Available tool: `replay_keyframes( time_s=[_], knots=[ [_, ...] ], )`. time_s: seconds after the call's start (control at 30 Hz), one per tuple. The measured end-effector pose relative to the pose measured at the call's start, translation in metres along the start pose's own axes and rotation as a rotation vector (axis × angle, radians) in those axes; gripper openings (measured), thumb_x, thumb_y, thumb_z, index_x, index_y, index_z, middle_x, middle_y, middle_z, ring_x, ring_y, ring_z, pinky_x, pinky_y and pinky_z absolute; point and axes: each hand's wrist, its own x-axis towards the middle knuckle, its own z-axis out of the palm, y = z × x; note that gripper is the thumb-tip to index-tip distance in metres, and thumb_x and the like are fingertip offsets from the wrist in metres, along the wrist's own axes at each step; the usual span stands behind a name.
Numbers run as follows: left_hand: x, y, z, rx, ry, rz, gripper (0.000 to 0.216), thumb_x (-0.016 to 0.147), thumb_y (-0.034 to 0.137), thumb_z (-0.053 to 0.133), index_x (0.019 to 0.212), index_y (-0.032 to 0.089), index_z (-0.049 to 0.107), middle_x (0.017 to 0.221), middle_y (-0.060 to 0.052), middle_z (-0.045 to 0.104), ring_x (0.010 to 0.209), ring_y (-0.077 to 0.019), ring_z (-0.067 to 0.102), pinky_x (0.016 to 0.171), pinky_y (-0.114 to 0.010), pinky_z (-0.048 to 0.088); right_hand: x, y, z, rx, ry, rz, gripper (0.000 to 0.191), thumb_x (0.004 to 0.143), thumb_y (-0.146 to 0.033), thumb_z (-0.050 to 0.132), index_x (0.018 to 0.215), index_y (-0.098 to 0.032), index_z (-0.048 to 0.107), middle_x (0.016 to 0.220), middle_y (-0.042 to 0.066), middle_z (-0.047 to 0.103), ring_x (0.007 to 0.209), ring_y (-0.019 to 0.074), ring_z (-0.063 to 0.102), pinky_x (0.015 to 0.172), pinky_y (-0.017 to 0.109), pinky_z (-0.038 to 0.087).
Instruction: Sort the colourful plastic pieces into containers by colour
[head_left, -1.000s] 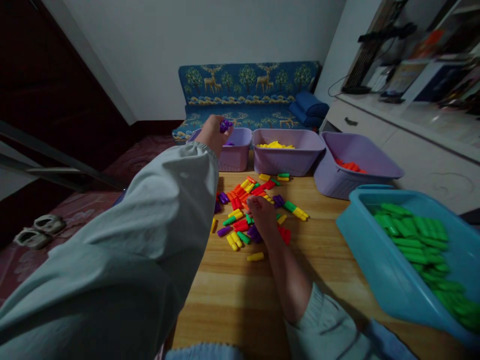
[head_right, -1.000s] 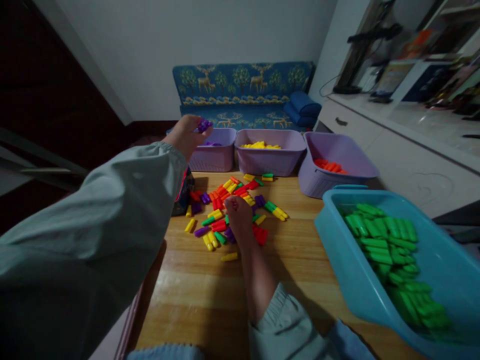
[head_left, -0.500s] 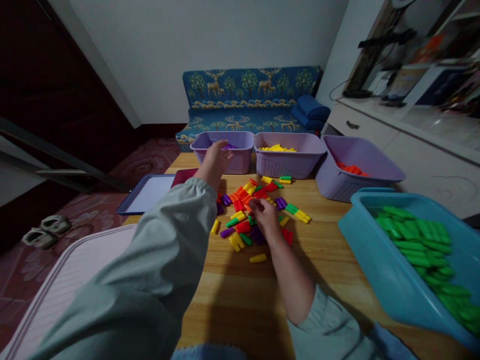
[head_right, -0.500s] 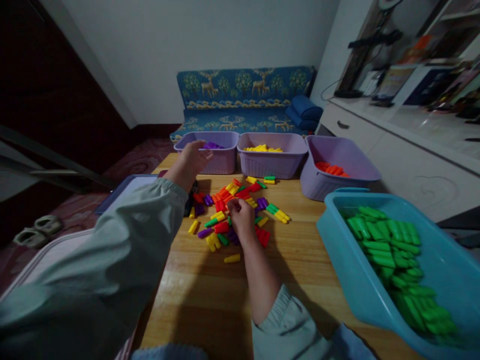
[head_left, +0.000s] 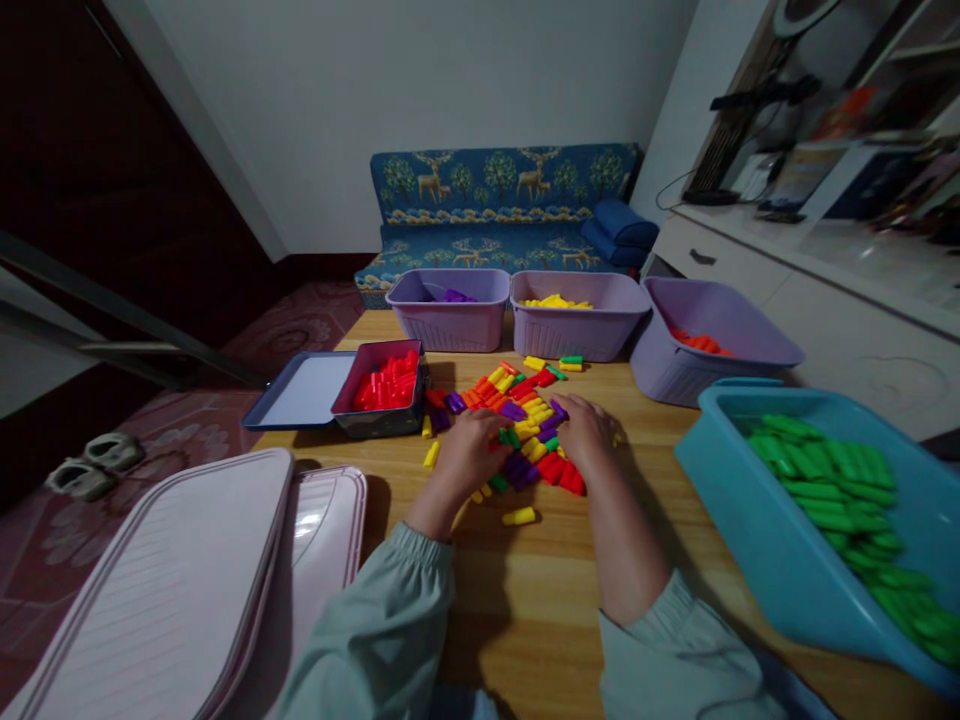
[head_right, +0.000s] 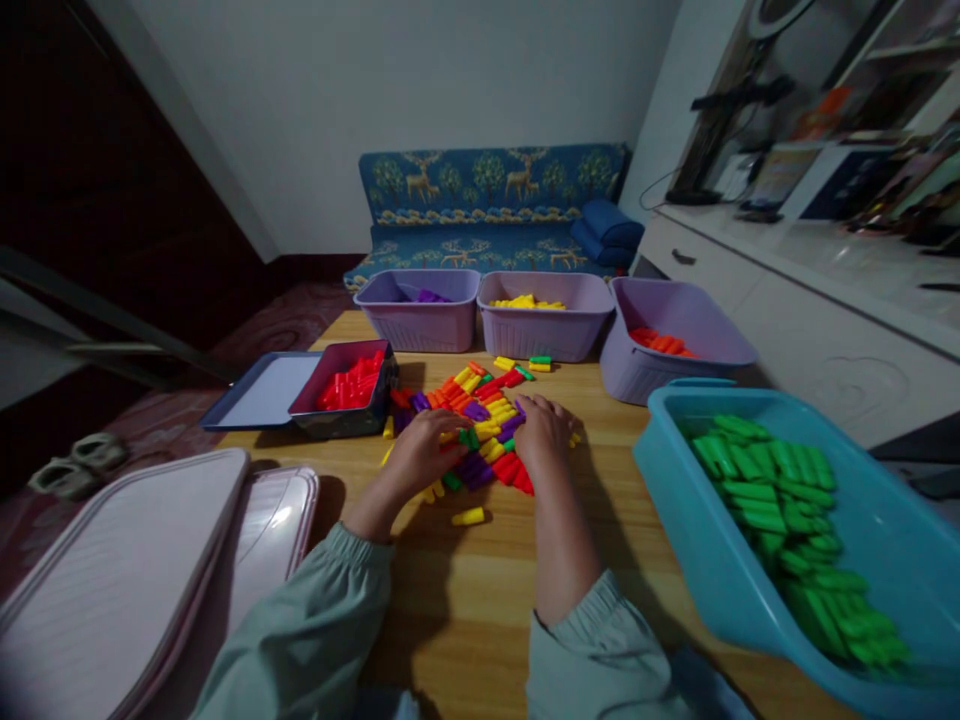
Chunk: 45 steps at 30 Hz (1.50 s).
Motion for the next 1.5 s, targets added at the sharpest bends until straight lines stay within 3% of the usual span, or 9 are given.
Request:
replay_keyframes(
  time_s=[0.2,0.33,0.5,0.6,0.8,0.97,1.3,1.4,1.5],
  knots=[
    [-0.004,0.023,0.009,0.235,-0.188,0.080,0.049,0.061,0.048,0.081,0.101,0.022,0.072,0.108,-0.011,0.064,0.100,-0.0282,0.057,0.086,-0.037,0.044,-0.001,-0.004,0.006,-0.041,0.012,0.032,0.037,0.078,-0.014,0.055,0.111,-0.025,0.068,0.114,0.008,0.066,0.103,0.0251,0.056,0.091,0.039,0.037],
    [-0.008,0.032,0.012,0.329,-0.240,-0.008,0.043,0.062,0.040,0.079,0.100,0.023,0.069,0.098,-0.008,0.063,0.090,-0.0253,0.060,0.075,-0.033,0.045,-0.001,-0.007,0.004,-0.033,0.064,0.074,0.026,0.079,-0.015,0.054,0.099,-0.022,0.069,0.104,0.010,0.067,0.098,0.0244,0.058,0.088,0.038,0.037],
    [-0.008,0.033,0.009,0.321,-0.173,-0.084,0.027,0.072,0.023,0.061,0.097,0.020,0.071,0.095,-0.010,0.065,0.082,-0.0230,0.062,0.068,-0.031,0.043,0.002,-0.013,0.001,0.170,0.202,0.099,0.030,0.085,-0.018,0.045,0.108,-0.017,0.064,0.105,0.012,0.068,0.098,0.0237,0.061,0.088,0.035,0.041],
    [-0.004,0.022,0.008,0.144,-0.079,-0.126,0.019,0.073,0.017,0.056,0.085,0.017,0.071,0.083,-0.009,0.067,0.077,-0.0212,0.062,0.068,-0.029,0.043,0.004,-0.022,0.004,0.386,0.199,0.040,0.032,0.085,-0.015,0.040,0.107,-0.015,0.064,0.105,0.011,0.069,0.095,0.0212,0.063,0.087,0.032,0.045],
    [0.004,-0.013,0.014,-0.585,0.412,-0.448,0.017,0.069,0.025,0.068,0.083,0.016,0.070,0.076,-0.005,0.068,0.066,-0.0158,0.060,0.062,-0.025,0.046,-0.005,-0.052,0.023,0.380,0.046,-0.194,0.036,0.083,-0.016,0.048,0.116,-0.015,0.063,0.117,0.012,0.065,0.110,0.0211,0.058,0.097,0.033,0.043],
    [0.002,-0.013,0.013,-1.097,0.417,-0.654,0.031,0.067,0.031,0.072,0.091,0.015,0.062,0.071,-0.001,0.064,0.049,-0.0094,0.055,0.048,-0.021,0.047,-0.015,-0.067,0.024,0.115,-0.141,-0.217,0.050,0.081,-0.012,0.049,0.130,-0.019,0.055,0.127,0.011,0.060,0.115,0.0230,0.056,0.096,0.032,0.043],
    [0.001,-0.012,0.012,-1.077,0.416,-0.602,0.025,0.067,0.028,0.068,0.088,0.016,0.064,0.068,0.002,0.061,0.048,-0.0070,0.051,0.041,-0.015,0.036,-0.019,-0.070,0.013,-0.124,-0.225,-0.160,0.032,0.081,-0.018,0.053,0.110,-0.019,0.065,0.110,0.013,0.062,0.098,0.0247,0.062,0.083,0.033,0.045],
    [0.001,-0.012,0.012,-1.070,0.420,-0.560,0.027,0.066,0.030,0.070,0.088,0.016,0.066,0.071,0.001,0.062,0.052,-0.0075,0.053,0.044,-0.016,0.038,-0.019,-0.069,0.016,-0.081,-0.191,-0.156,0.033,0.075,-0.014,0.056,0.106,-0.018,0.065,0.105,0.012,0.064,0.096,0.0245,0.062,0.082,0.033,0.046],
    [0.002,-0.011,0.012,-1.063,0.439,-0.516,0.032,0.065,0.035,0.074,0.090,0.015,0.066,0.075,0.000,0.064,0.056,-0.0078,0.054,0.047,-0.016,0.039,-0.016,-0.065,0.022,0.149,-0.082,-0.088,0.035,0.068,-0.011,0.058,0.101,-0.020,0.066,0.096,0.008,0.066,0.089,0.0218,0.062,0.078,0.032,0.047]
  ],
)
